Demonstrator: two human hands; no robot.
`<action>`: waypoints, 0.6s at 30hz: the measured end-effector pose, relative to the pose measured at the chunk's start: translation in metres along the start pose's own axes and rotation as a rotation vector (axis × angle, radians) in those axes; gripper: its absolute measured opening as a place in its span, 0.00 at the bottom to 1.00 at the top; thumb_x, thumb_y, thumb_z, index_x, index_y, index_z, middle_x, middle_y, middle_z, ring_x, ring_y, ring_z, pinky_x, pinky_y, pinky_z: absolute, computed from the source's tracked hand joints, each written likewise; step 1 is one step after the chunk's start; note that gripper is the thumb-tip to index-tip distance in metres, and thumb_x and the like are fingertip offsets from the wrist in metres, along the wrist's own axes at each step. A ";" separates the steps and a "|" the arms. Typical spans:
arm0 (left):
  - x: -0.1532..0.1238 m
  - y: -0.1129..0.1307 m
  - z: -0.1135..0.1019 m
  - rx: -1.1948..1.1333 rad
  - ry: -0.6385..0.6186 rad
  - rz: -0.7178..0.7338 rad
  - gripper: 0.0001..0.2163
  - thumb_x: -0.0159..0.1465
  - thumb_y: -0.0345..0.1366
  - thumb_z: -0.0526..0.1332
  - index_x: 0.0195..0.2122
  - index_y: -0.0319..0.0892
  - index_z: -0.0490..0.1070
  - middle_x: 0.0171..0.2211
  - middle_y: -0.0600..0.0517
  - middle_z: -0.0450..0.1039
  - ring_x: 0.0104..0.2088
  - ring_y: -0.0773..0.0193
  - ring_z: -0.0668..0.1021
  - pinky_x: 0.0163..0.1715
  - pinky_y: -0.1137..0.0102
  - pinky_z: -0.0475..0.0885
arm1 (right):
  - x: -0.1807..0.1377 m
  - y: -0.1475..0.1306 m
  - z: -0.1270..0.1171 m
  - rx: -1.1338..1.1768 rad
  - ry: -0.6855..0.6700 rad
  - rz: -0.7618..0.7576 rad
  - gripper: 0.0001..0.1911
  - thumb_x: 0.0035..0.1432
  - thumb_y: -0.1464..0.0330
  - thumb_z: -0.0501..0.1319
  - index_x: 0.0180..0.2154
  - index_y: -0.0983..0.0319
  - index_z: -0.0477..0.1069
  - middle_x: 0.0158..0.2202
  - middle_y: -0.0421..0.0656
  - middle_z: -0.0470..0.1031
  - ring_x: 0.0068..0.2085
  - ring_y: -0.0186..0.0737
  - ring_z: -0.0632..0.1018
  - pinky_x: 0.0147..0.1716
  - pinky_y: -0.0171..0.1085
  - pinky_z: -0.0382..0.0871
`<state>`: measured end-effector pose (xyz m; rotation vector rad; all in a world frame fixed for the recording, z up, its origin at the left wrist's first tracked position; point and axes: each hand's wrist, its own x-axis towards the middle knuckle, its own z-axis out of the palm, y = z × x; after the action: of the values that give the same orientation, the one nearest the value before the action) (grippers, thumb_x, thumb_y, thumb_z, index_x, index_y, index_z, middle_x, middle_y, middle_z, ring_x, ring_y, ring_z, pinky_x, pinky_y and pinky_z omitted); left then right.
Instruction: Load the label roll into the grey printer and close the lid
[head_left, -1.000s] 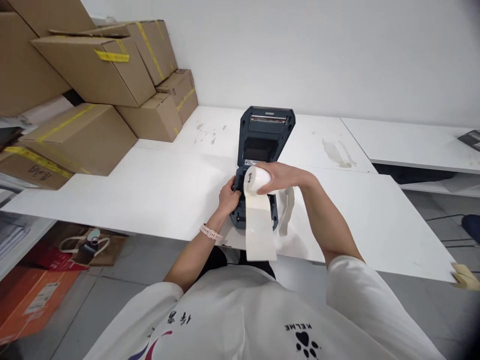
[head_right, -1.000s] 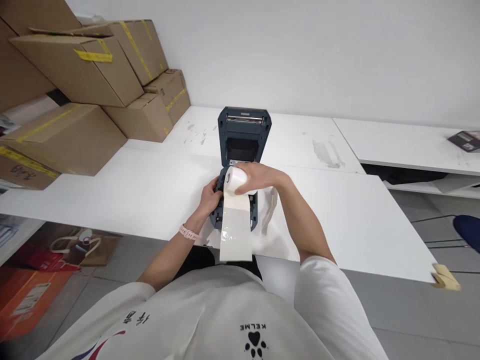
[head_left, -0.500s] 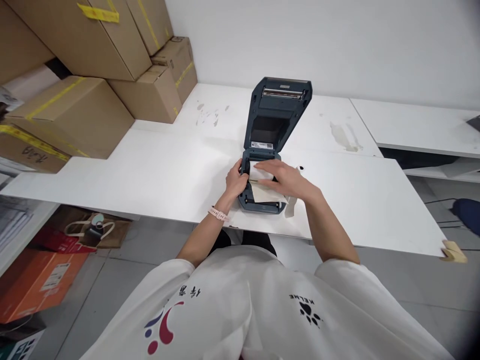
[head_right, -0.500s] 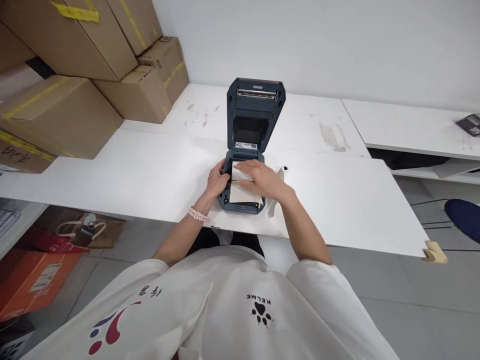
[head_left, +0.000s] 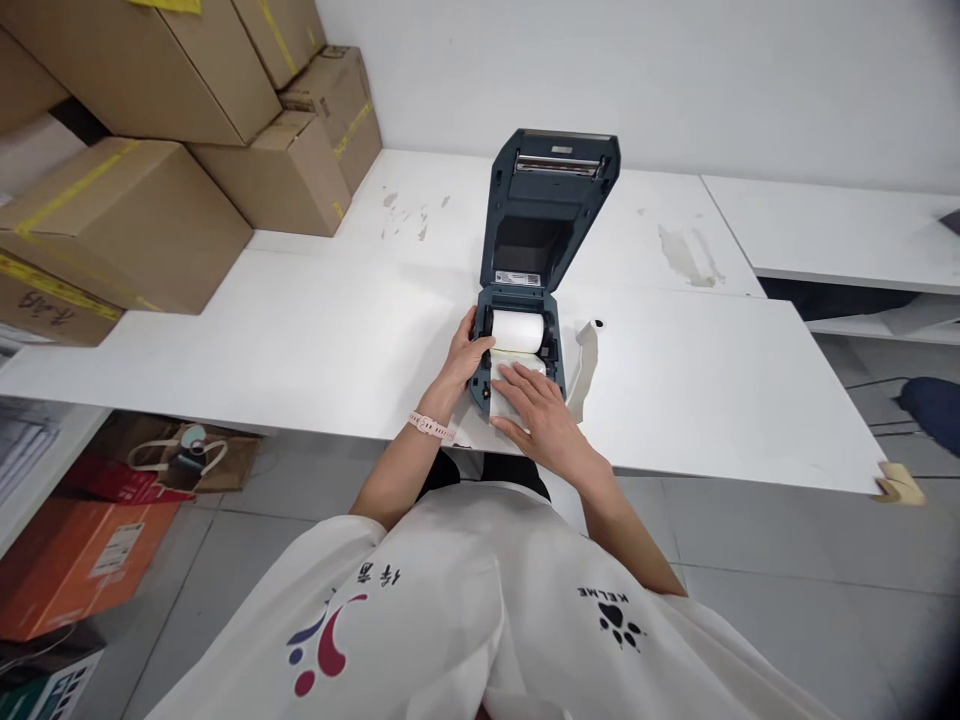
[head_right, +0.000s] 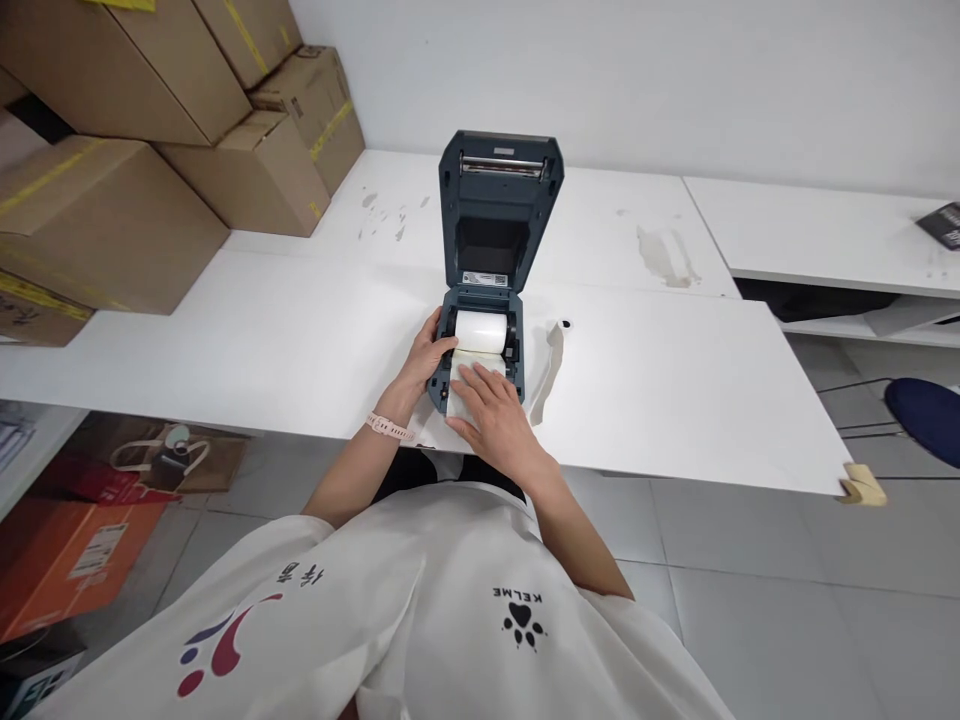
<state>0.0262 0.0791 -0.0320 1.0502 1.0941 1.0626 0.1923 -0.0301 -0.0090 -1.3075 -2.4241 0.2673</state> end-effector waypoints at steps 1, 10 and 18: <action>0.000 0.000 0.000 -0.002 0.004 0.005 0.38 0.61 0.35 0.61 0.73 0.50 0.54 0.74 0.50 0.58 0.70 0.51 0.67 0.68 0.57 0.66 | 0.000 -0.002 0.002 -0.010 0.021 0.008 0.26 0.73 0.56 0.54 0.65 0.60 0.66 0.70 0.52 0.66 0.73 0.57 0.64 0.69 0.62 0.61; -0.003 0.004 0.002 -0.015 0.016 0.020 0.38 0.60 0.35 0.62 0.73 0.48 0.54 0.74 0.49 0.59 0.70 0.52 0.68 0.68 0.58 0.66 | 0.012 -0.028 0.005 -0.173 0.059 0.075 0.28 0.70 0.51 0.55 0.58 0.66 0.69 0.64 0.58 0.71 0.66 0.63 0.69 0.66 0.63 0.60; 0.001 0.000 -0.001 0.020 -0.008 0.008 0.40 0.60 0.36 0.61 0.74 0.48 0.51 0.74 0.48 0.58 0.70 0.52 0.68 0.66 0.60 0.68 | 0.029 -0.039 -0.003 -0.203 -0.014 0.160 0.32 0.70 0.46 0.49 0.57 0.63 0.70 0.59 0.60 0.73 0.57 0.66 0.72 0.57 0.65 0.68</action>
<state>0.0255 0.0802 -0.0318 1.0748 1.0973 1.0545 0.1497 -0.0273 0.0137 -1.5950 -2.4128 0.0731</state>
